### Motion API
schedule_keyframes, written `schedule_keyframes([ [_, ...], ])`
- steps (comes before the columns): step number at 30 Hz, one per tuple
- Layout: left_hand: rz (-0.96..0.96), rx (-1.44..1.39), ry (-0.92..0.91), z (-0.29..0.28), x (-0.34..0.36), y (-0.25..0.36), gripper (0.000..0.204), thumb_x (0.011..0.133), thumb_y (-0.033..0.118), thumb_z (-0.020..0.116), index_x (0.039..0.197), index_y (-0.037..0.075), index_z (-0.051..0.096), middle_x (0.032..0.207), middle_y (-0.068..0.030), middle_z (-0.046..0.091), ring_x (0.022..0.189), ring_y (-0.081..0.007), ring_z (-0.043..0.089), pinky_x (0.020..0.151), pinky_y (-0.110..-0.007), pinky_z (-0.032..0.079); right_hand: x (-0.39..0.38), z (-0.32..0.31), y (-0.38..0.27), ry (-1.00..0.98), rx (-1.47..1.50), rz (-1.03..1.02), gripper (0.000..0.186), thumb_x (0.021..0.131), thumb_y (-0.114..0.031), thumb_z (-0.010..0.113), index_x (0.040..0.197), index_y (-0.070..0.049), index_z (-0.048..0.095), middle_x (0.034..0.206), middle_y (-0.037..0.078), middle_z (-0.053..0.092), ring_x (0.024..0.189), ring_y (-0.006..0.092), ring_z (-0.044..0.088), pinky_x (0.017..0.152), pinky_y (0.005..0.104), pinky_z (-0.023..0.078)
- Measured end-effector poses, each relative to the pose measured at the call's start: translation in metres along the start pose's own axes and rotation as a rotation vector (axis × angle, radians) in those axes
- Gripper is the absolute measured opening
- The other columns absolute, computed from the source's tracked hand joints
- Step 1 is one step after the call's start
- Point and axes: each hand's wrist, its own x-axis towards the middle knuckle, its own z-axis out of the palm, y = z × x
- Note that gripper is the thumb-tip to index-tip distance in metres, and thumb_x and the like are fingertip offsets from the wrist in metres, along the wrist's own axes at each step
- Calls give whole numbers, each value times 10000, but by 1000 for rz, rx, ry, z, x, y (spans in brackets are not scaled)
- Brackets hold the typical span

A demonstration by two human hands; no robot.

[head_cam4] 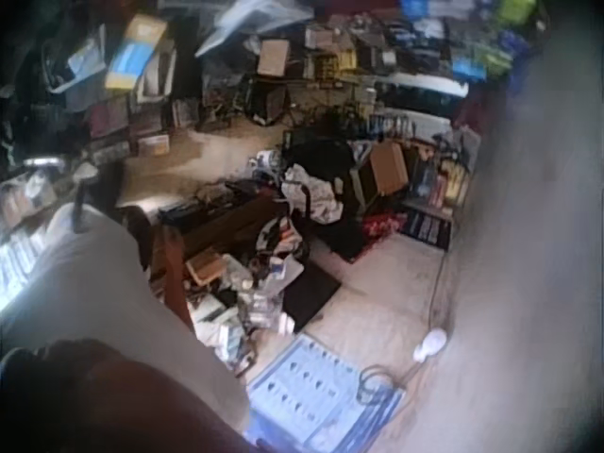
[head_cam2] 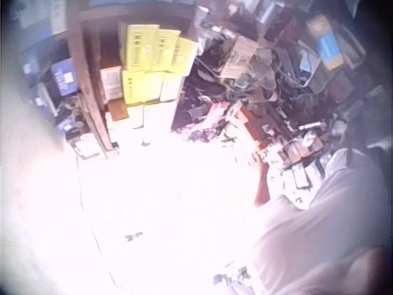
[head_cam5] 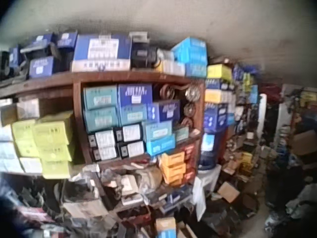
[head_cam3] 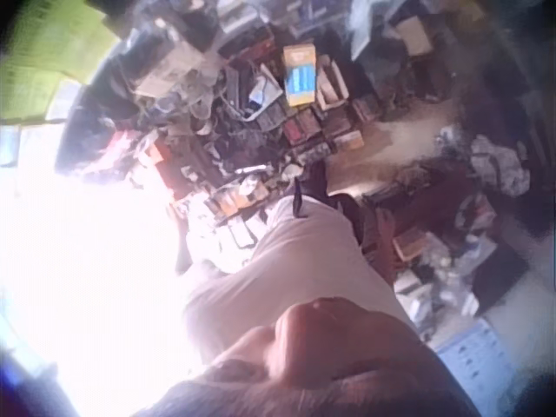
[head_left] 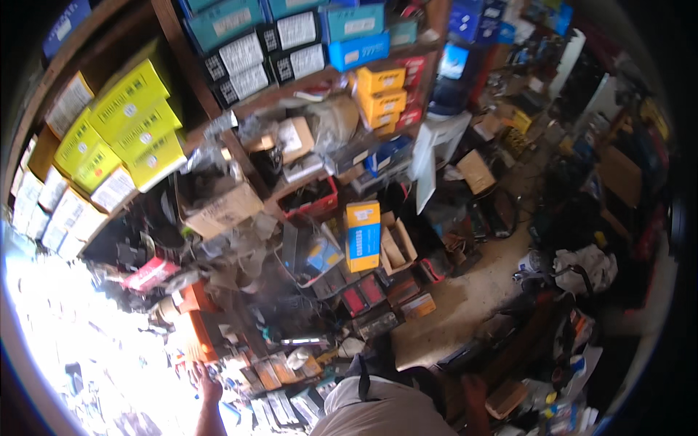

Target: The person carries a blue power inverter into a cluttered workshop and places it on a workbench. They connect a multimeter to the inverter's terminals, observe the display, and then disconnect the leads. The person then moves to a shelf and picks up a small box.

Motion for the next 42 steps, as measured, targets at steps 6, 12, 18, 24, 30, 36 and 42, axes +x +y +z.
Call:
schedule_keyframes([
  [6, -554, 36, 136, 27, -17, 73, 832, 819, 161, 630, 1496, 140, 147, 1563, -142, 86, 1416, -325, 197, 1097, -537, 225, 125, -18, -133, -324, 175, -68, 261, 861, -211, 664, 980, 19, 626, 886, 143, 677, 832, 198, 653, 752, 329, 510],
  [12, -138, -562, 80, 113, -89, 246, 652, 741, 178, 714, 1315, 26, 446, 1380, -238, 398, 1258, -419, 381, 1060, -487, 299, 262, -20, -120, -469, -66, -251, 329, 835, -253, 691, 1001, 23, 621, 908, 154, 677, 854, 238, 666, 744, 342, 518],
  [18, -197, -692, -423, 212, -227, 286, 465, 835, 348, 608, 1161, 17, 593, 1094, -232, 633, 1066, -384, 586, 901, -438, 459, 331, 16, -179, -743, -29, -454, 319, 848, -260, 684, 1022, 2, 627, 928, 147, 675, 882, 244, 663, 764, 334, 518],
  [24, -572, -844, -274, 243, -338, 288, 322, 861, 290, 611, 1045, 37, 689, 912, -161, 700, 886, -291, 662, 786, -362, 497, 413, 36, -123, -905, -164, -474, 369, 841, -320, 691, 1010, 2, 634, 916, 132, 683, 873, 234, 668, 757, 352, 517],
  [30, -697, -1157, -333, 263, -344, 295, 376, 860, 280, 652, 1109, -2, 638, 792, -63, 655, 683, -137, 608, 500, -265, 439, 467, 1, 0, -805, -676, -246, 298, 793, -276, 658, 898, 2, 680, 775, 145, 681, 597, 210, 646, 568, 357, 503],
  [36, -400, -935, -195, 251, -253, 274, 418, 811, 300, 658, 1098, -4, 649, 1056, -208, 662, 1010, -293, 638, 858, -360, 481, 425, 6, -2, -816, -301, -149, 277, 817, -254, 648, 862, 19, 634, 716, 90, 643, 560, 169, 589, 521, 316, 481],
  [42, -81, -917, -168, 220, -151, 266, 443, 803, 333, 639, 1082, -11, 645, 1054, -215, 656, 1044, -343, 614, 896, -390, 464, 369, 26, -39, -615, -137, -274, 263, 833, -253, 661, 914, -5, 626, 777, 83, 644, 659, 169, 604, 586, 312, 494],
])
